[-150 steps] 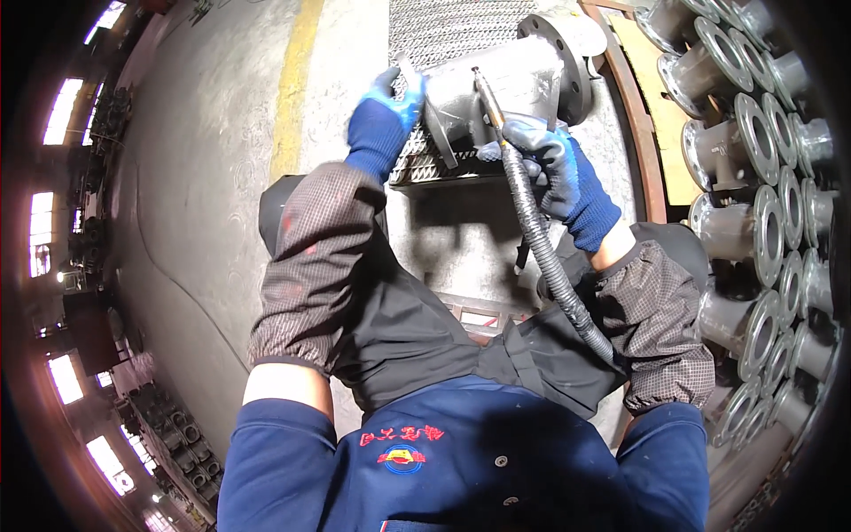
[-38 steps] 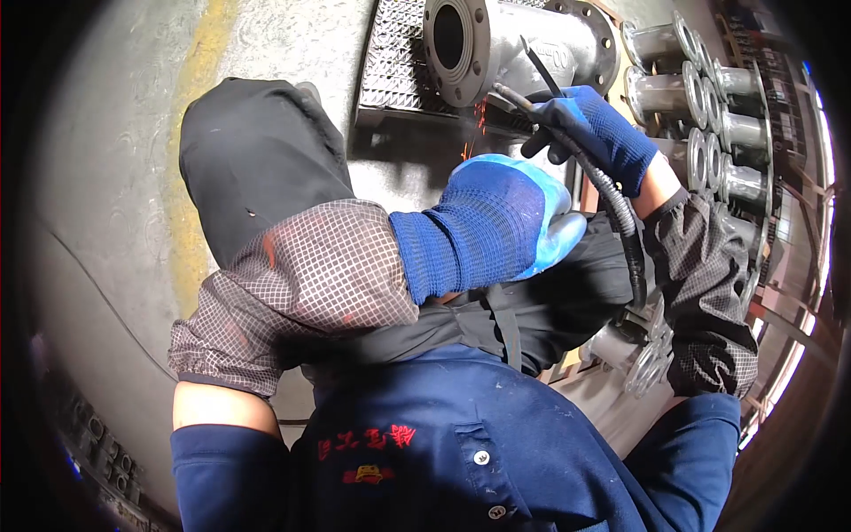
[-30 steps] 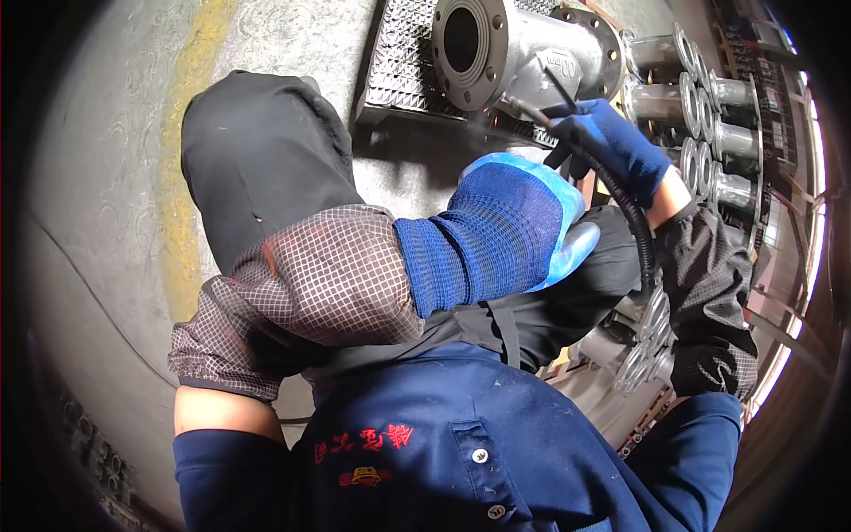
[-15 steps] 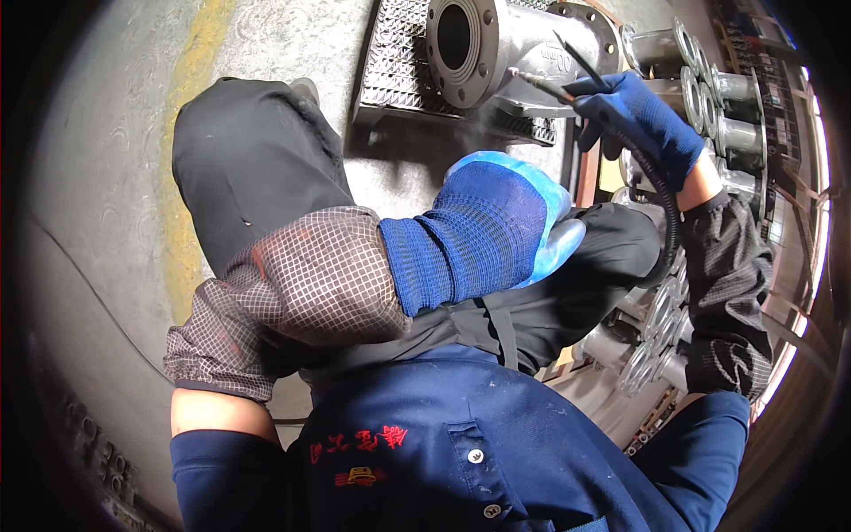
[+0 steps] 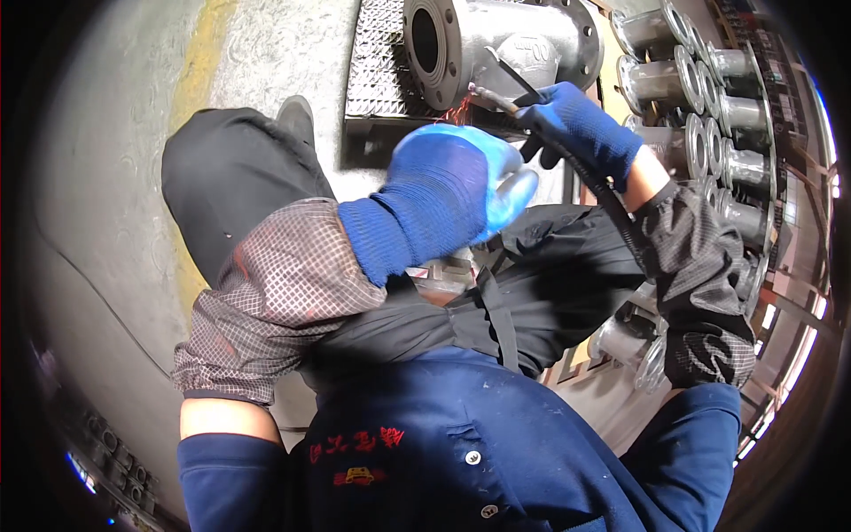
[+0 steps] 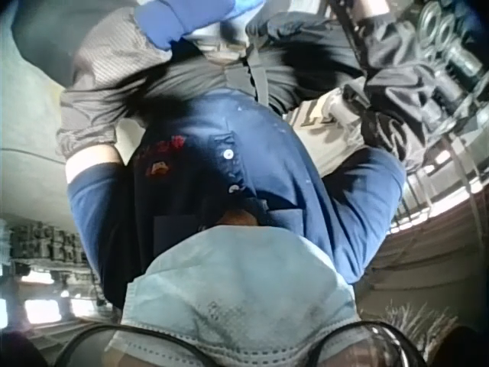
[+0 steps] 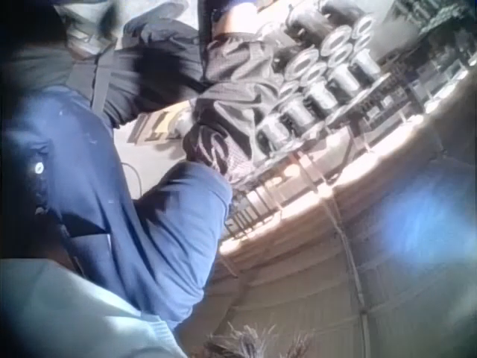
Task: The person picks up a metal pipe from a pallet, uses a pneumatic tool to clean the inner and outer edges of the flange, and then sets it back down.
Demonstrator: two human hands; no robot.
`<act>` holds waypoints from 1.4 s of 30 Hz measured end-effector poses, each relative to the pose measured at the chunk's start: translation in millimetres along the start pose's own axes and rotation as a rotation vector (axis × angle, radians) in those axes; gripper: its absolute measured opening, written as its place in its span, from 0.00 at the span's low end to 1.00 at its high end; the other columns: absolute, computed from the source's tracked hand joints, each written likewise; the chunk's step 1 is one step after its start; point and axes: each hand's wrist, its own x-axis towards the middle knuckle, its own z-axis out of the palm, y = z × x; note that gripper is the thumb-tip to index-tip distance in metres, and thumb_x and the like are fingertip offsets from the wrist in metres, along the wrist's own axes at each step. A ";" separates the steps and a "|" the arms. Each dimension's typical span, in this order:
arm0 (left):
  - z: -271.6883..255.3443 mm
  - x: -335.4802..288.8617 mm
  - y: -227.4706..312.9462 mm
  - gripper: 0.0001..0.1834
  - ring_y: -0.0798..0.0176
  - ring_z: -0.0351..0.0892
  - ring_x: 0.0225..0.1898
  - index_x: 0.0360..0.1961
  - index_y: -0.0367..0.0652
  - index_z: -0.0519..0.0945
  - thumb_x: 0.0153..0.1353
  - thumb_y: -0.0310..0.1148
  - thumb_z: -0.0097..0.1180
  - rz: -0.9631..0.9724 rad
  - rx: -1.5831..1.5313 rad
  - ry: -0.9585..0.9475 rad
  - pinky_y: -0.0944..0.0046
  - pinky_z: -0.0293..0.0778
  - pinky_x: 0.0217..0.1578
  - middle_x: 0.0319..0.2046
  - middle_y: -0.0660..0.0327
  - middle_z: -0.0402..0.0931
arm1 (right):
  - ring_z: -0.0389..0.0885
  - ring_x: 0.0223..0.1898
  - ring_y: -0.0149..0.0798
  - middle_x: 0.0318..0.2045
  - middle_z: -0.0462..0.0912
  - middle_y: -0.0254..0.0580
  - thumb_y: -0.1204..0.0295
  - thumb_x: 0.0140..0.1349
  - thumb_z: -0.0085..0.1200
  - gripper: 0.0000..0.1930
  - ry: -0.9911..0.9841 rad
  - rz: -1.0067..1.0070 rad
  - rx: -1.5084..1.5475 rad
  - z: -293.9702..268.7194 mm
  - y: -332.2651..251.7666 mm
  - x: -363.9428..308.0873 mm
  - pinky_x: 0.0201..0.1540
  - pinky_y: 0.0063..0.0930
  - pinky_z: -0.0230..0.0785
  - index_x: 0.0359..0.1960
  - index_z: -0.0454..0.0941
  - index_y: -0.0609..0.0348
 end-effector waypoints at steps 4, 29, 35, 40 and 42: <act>-23.4 -4.1 -8.2 0.17 0.65 0.79 0.30 0.39 0.39 0.80 0.58 0.43 0.55 -0.137 -0.158 0.171 0.66 0.74 0.33 0.29 0.56 0.80 | 0.82 0.20 0.39 0.23 0.82 0.52 0.69 0.59 0.47 0.16 0.080 0.005 0.114 0.2 -0.8 -15.4 0.22 0.26 0.74 0.40 0.75 0.72; -15.9 149.4 -119.6 0.29 0.57 0.73 0.48 0.56 0.43 0.66 0.64 0.54 0.40 -0.045 -0.848 0.594 0.58 0.71 0.50 0.50 0.56 0.71 | 0.78 0.23 0.26 0.27 0.78 0.38 0.75 0.56 0.53 0.24 0.148 -0.335 1.141 71.9 67.7 -0.3 0.18 0.16 0.67 0.56 0.66 0.69; -60.8 174.6 -122.5 0.23 0.58 0.75 0.41 0.43 0.44 0.73 0.62 0.53 0.42 -0.303 -1.105 0.479 0.59 0.73 0.43 0.41 0.56 0.75 | 0.78 0.26 0.26 0.31 0.78 0.37 0.75 0.59 0.52 0.24 0.196 -0.409 1.213 83.3 35.2 35.6 0.18 0.15 0.67 0.58 0.65 0.66; -69.7 195.7 -125.8 0.33 0.47 0.71 0.49 0.54 0.41 0.68 0.62 0.58 0.35 -0.325 -1.035 0.487 0.47 0.68 0.51 0.50 0.48 0.71 | 0.76 0.23 0.25 0.28 0.77 0.36 0.75 0.59 0.51 0.24 0.352 -0.522 1.099 82.5 20.5 91.0 0.18 0.15 0.67 0.58 0.66 0.64; -77.6 193.7 -126.2 0.31 0.48 0.72 0.47 0.52 0.41 0.69 0.62 0.57 0.35 -0.365 -0.942 0.527 0.48 0.70 0.48 0.49 0.49 0.71 | 0.76 0.22 0.26 0.26 0.79 0.41 0.72 0.57 0.52 0.22 0.311 -0.466 1.052 86.3 16.5 87.8 0.24 0.20 0.70 0.55 0.70 0.59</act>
